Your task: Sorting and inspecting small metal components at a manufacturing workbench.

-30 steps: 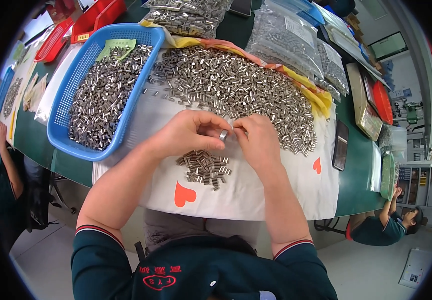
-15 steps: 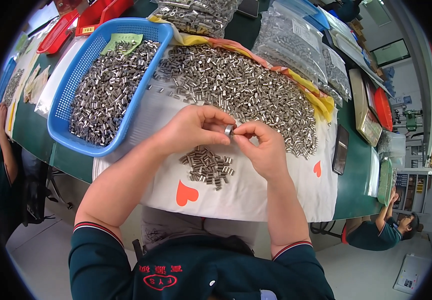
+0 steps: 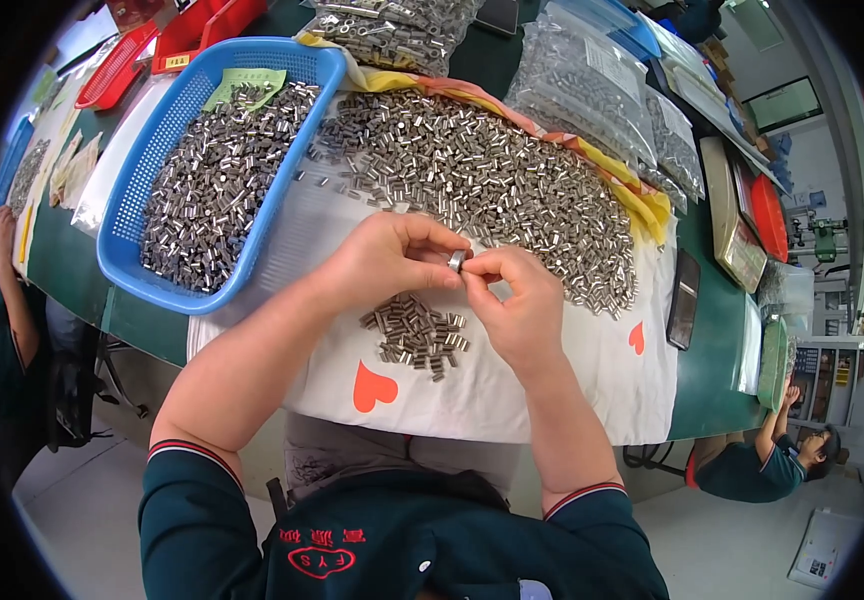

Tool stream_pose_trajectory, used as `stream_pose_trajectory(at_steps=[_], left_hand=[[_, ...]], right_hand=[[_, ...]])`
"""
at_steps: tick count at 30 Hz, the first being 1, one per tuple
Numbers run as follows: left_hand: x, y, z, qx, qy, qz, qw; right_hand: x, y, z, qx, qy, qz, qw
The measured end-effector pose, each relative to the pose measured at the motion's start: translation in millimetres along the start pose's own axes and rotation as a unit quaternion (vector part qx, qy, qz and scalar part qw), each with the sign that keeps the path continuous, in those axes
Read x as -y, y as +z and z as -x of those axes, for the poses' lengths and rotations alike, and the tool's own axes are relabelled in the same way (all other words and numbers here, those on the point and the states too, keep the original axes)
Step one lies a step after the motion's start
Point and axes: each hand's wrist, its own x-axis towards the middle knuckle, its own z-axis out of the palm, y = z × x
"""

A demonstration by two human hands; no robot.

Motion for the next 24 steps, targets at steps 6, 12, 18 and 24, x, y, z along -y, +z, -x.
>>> stream_pose_trajectory(at_steps=[6,12,18,24], left_hand=[[-4,0,3,0.022,-0.022,0.008,0.999],[-3,6,6,0.087,-0.023,-0.055,0.994],[-6,9,7,0.135,-0.023,-0.133,0.982],[-1,5,4,0.094,-0.002,-0.102,0.990]], right_hand=[[2,-15,-5,0.082,0.064,-0.072,0.992],[-5,-29,-8,0.165,0.125,-0.062,0.976],[-29,-25,-13,0.028,0.119,0.047,0.991],[-30,-4,-15,0.018,-0.007,0.222,0.975]])
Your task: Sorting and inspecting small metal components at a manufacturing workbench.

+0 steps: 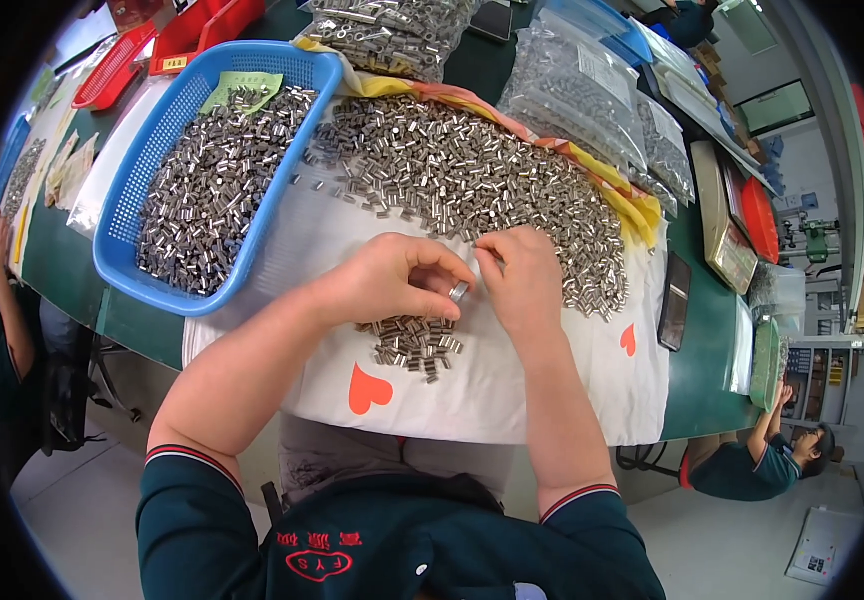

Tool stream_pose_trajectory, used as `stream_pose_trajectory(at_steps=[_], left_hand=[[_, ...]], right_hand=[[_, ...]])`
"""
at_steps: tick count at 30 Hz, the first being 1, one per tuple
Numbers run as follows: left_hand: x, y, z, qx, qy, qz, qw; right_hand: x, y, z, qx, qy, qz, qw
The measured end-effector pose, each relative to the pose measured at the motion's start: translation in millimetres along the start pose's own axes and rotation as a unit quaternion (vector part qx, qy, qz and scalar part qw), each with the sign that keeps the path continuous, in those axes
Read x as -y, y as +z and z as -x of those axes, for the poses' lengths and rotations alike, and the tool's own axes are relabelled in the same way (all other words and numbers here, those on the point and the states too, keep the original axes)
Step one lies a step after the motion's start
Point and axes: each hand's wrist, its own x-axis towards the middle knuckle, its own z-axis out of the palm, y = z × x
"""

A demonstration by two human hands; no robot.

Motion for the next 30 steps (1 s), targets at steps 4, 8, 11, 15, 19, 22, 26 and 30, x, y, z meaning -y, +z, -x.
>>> stream_pose_trajectory(at_steps=[4,8,11,15,19,22,26,30], left_hand=[[-4,-3,-3,-0.045,0.000,0.087,0.995],[-2,-7,-2,-0.056,-0.006,0.135,0.989],[-1,-8,-3,-0.050,-0.009,0.150,0.987],[-2,-7,-3,-0.063,-0.013,0.125,0.990],[-3,-6,-4,-0.067,-0.012,0.089,0.994],[3,-5,-3,-0.082,0.007,0.097,0.992],[0,-4,-2,-0.089,0.004,0.077,0.993],[-2,-2,-2,-0.096,0.000,0.026,0.995]], right_hand=[[2,-2,5,0.053,0.023,0.017,0.998],[7,-4,5,0.030,0.009,0.010,0.999],[9,-7,7,0.041,0.082,-0.122,0.988],[8,-10,10,0.086,0.147,-0.404,0.899],[10,-10,9,0.073,0.102,-0.395,0.910],[15,-15,8,0.080,0.076,-0.340,0.934],[22,-18,10,0.064,0.072,-0.308,0.947],[23,-17,12,0.057,0.033,-0.219,0.974]])
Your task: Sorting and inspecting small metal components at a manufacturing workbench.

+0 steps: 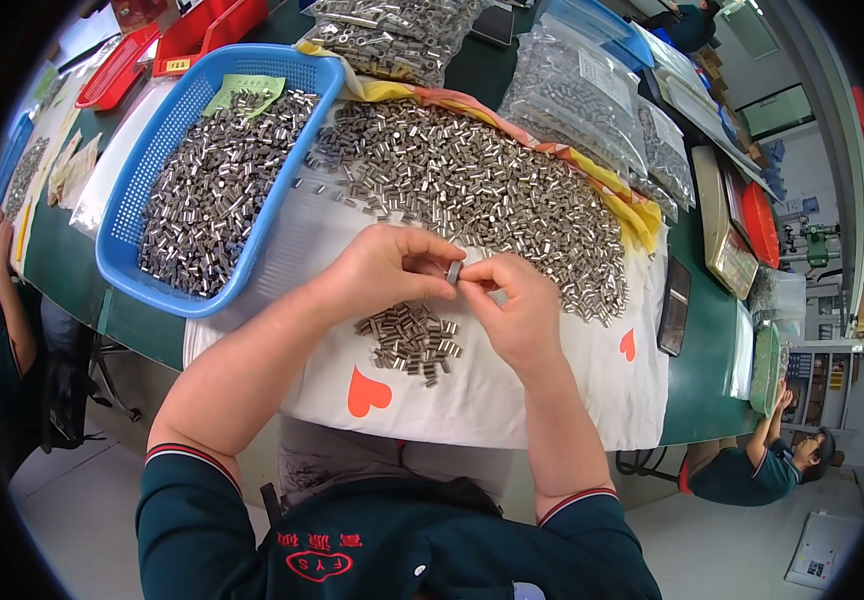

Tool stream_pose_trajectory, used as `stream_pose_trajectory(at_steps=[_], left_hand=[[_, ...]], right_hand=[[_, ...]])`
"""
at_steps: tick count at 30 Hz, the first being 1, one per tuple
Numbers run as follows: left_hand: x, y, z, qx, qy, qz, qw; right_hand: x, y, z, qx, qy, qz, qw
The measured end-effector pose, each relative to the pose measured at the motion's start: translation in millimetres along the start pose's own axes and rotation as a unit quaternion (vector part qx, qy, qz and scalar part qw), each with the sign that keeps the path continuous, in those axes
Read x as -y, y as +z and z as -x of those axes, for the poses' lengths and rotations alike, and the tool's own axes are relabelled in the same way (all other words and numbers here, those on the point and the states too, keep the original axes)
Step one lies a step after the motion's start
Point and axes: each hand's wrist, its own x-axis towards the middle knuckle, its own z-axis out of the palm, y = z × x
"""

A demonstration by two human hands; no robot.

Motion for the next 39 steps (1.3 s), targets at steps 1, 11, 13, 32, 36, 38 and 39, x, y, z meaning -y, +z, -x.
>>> stream_pose_trajectory(at_steps=[1,11,13,32,36,38,39], left_hand=[[0,0,0,-0.005,-0.005,-0.032,0.999],[-1,1,5,0.071,-0.005,0.016,0.997],[1,4,4,0.107,-0.031,0.050,0.993],[-2,-1,1,0.048,0.001,0.005,0.999],[-1,-3,-2,0.024,-0.029,0.092,0.995],[1,-3,-3,0.019,-0.022,0.123,0.992],[1,-2,-3,0.016,-0.011,0.116,0.993]], right_hand=[[-1,2,1,-0.008,-0.027,0.054,0.998],[1,-23,-4,0.090,0.042,-0.076,0.992],[-8,-28,-5,0.110,0.078,-0.096,0.986],[-20,-1,-9,0.004,0.008,0.238,0.971],[-17,-6,-5,-0.020,0.098,-0.076,0.992],[-14,-5,-4,-0.006,0.135,-0.197,0.971],[-13,-3,-4,-0.006,0.091,-0.180,0.979]])
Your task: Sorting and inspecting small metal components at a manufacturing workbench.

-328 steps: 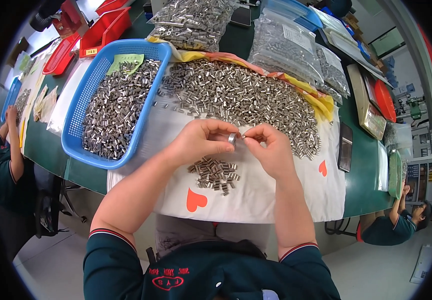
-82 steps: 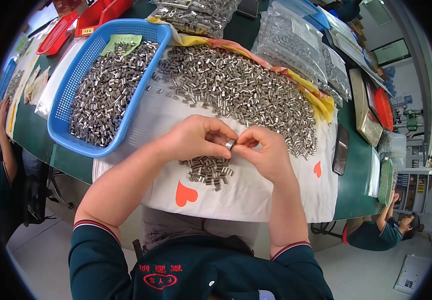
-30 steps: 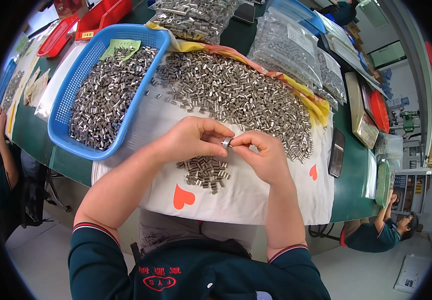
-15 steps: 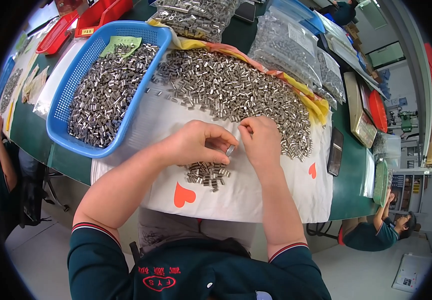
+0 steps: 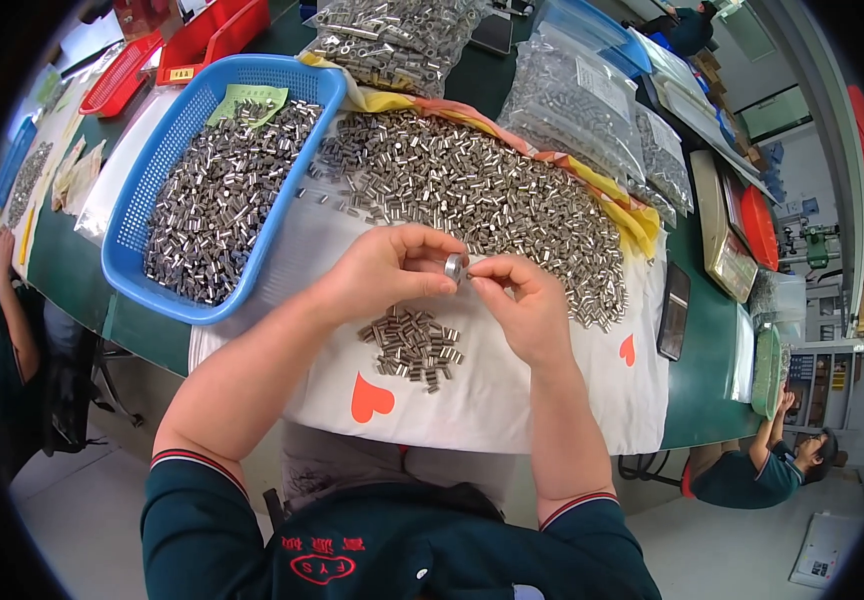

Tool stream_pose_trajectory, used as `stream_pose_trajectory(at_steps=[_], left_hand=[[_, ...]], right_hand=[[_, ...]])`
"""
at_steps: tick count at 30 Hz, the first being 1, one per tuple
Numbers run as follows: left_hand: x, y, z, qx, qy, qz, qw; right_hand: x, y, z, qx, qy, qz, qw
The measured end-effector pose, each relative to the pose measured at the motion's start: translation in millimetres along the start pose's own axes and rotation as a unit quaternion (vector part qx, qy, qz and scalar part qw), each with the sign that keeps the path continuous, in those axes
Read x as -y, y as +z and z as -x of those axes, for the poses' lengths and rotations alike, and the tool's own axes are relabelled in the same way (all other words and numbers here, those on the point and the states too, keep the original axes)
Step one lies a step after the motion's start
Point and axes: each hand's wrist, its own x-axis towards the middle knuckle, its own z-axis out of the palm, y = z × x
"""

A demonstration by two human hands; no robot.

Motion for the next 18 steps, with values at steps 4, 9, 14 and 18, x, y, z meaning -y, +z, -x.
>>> stream_pose_trajectory(at_steps=[4,9,14,18], left_hand=[[2,0,0,0.003,0.011,-0.031,0.999],[0,2,1,0.000,0.006,-0.046,0.999],[0,2,3,-0.015,0.000,-0.032,0.999],[-2,3,2,0.023,-0.007,-0.038,0.999]], right_hand=[[6,4,0,0.009,-0.061,0.042,0.997],[10,9,3,-0.004,-0.066,0.071,0.995],[15,9,4,-0.015,-0.096,0.101,0.990],[14,-4,2,0.046,-0.049,0.070,0.995]])
